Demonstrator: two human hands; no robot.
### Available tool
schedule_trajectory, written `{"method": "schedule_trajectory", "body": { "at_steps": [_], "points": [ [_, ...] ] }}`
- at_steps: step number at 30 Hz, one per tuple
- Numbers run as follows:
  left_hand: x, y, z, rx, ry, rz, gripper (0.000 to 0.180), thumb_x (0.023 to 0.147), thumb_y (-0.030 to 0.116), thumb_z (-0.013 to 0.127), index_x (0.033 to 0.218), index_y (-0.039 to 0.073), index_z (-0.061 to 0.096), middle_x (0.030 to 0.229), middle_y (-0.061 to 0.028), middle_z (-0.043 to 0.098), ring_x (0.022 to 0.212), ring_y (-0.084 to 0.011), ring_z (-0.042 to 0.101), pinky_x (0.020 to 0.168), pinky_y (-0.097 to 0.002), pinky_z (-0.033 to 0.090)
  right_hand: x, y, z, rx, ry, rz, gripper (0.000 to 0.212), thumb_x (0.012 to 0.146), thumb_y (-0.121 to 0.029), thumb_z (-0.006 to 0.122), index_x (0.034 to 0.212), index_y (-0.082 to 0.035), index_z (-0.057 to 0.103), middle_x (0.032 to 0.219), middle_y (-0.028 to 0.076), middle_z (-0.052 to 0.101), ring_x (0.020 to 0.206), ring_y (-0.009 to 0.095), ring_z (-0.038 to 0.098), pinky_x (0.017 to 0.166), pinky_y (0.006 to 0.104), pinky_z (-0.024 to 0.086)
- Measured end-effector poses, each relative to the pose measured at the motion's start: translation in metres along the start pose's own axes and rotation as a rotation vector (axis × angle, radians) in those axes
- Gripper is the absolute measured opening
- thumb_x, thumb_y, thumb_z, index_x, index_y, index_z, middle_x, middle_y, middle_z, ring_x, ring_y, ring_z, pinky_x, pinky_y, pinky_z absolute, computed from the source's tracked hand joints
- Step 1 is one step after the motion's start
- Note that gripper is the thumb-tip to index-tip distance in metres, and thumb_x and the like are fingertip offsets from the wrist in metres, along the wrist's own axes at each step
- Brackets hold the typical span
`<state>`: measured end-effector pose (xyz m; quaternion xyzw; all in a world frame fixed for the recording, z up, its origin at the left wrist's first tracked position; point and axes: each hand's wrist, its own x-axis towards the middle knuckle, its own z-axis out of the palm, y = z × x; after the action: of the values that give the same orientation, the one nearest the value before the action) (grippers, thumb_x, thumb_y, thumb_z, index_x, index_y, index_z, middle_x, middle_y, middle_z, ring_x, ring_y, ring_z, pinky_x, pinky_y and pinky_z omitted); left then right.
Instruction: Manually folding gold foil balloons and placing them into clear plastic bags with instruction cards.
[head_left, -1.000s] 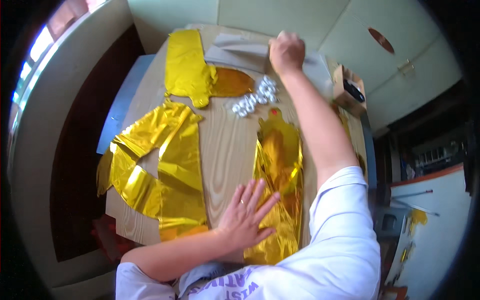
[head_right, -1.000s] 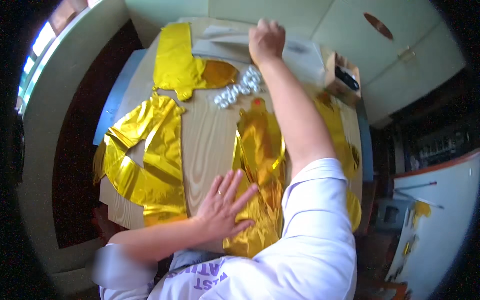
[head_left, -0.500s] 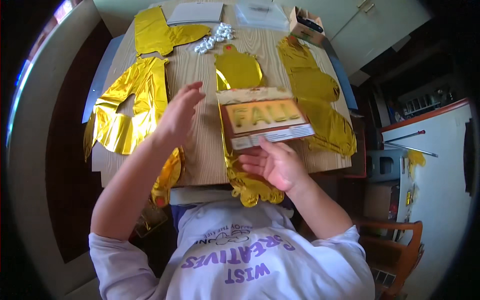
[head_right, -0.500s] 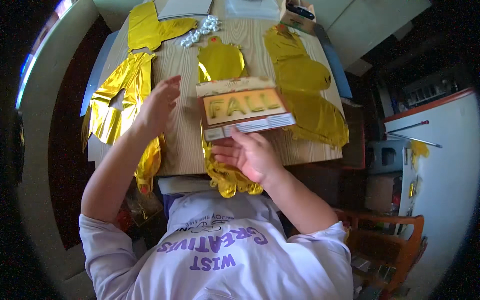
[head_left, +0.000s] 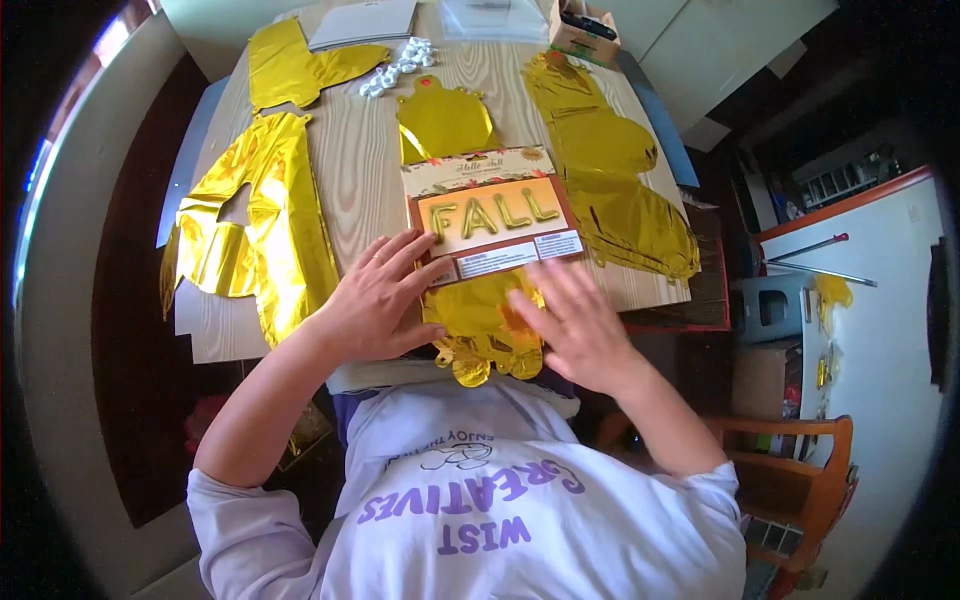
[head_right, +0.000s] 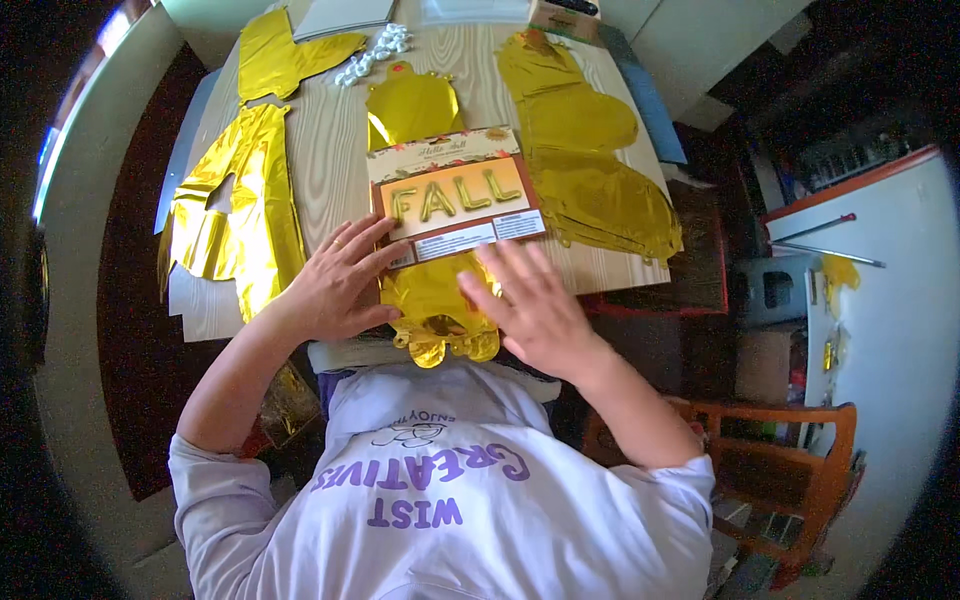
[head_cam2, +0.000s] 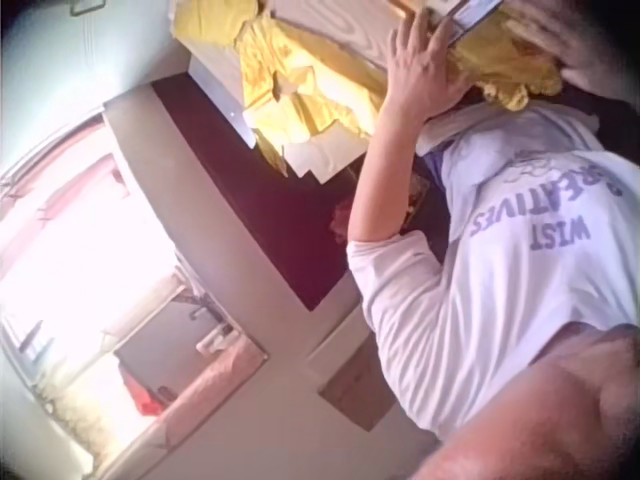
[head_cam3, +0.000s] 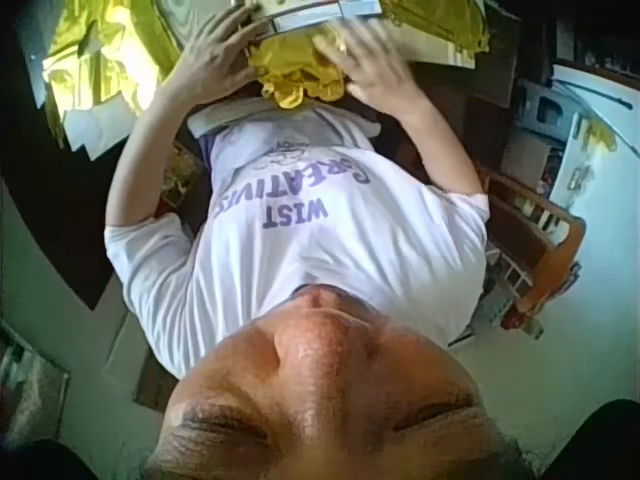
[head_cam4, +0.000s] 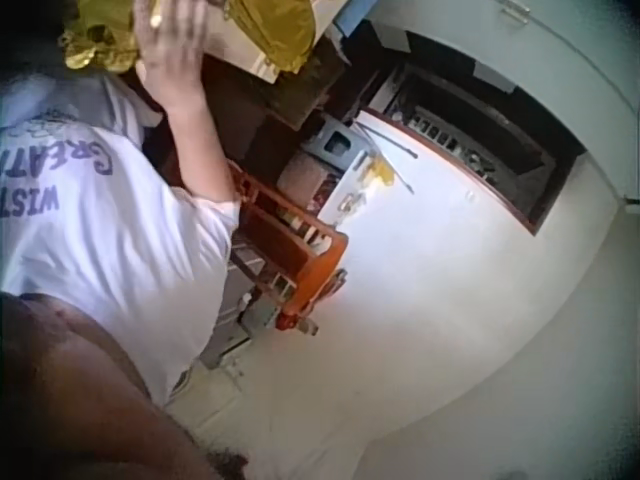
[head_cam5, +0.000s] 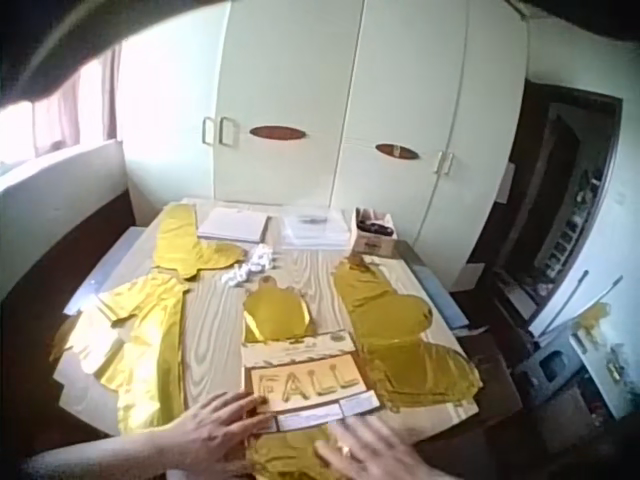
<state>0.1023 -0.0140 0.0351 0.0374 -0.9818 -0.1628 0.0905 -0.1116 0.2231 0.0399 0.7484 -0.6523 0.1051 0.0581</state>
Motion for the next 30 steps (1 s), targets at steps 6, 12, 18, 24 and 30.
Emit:
{"method": "schedule_trajectory", "body": {
  "at_steps": [6, 12, 18, 24, 30],
  "points": [
    [-0.010, 0.008, -0.006, -0.024, -0.037, -0.023, 0.081, 0.081, 0.050, 0.075, 0.147, 0.011, 0.048, 0.157, -0.0201, 0.037, 0.145, -0.0415, 0.034, 0.120, -0.0547, 0.025, -0.008, 0.012, 0.036, -0.062, 0.218, -0.150, 0.034, 0.095, -0.018, 0.055, 0.127, -0.008, 0.064, 0.131, 0.015, 0.062, 0.124, 0.033, 0.058, 0.110, 0.0521, 0.043],
    [-0.019, 0.020, -0.005, 0.020, -0.051, -0.088, 0.094, 0.068, 0.042, 0.084, 0.148, 0.012, 0.045, 0.158, -0.0171, 0.036, 0.148, -0.0378, 0.031, 0.121, -0.0545, 0.023, -0.024, 0.015, 0.026, 0.014, 0.260, -0.203, 0.029, 0.094, -0.017, 0.056, 0.118, -0.008, 0.068, 0.122, 0.013, 0.067, 0.117, 0.031, 0.063, 0.104, 0.0472, 0.049],
    [-0.008, 0.014, 0.006, 0.094, -0.022, -0.085, 0.089, 0.069, 0.037, 0.084, 0.145, 0.012, 0.046, 0.157, -0.0165, 0.037, 0.148, -0.0383, 0.032, 0.121, -0.0556, 0.024, -0.025, 0.019, 0.027, 0.039, 0.237, -0.195, 0.030, 0.095, -0.019, 0.054, 0.119, -0.007, 0.069, 0.122, 0.013, 0.068, 0.117, 0.031, 0.064, 0.102, 0.0461, 0.050],
    [-0.007, 0.028, 0.022, 0.139, 0.113, -0.019, 0.076, 0.068, 0.028, 0.080, 0.136, 0.009, 0.053, 0.145, -0.0154, 0.049, 0.138, -0.0368, 0.044, 0.118, -0.0558, 0.031, -0.019, 0.020, 0.017, 0.121, 0.226, -0.189, 0.029, 0.093, -0.018, 0.059, 0.118, -0.006, 0.069, 0.119, 0.013, 0.069, 0.112, 0.030, 0.066, 0.099, 0.0460, 0.051],
    [-0.002, 0.034, 0.025, 0.081, 0.225, -0.018, 0.049, 0.070, 0.017, 0.076, 0.116, 0.006, 0.064, 0.126, -0.0103, 0.059, 0.124, -0.0297, 0.056, 0.111, -0.0508, 0.041, -0.009, 0.026, -0.001, 0.257, 0.161, -0.199, 0.030, 0.093, -0.017, 0.065, 0.121, -0.007, 0.067, 0.124, 0.013, 0.066, 0.115, 0.030, 0.063, 0.102, 0.0462, 0.049]
  ]
}}
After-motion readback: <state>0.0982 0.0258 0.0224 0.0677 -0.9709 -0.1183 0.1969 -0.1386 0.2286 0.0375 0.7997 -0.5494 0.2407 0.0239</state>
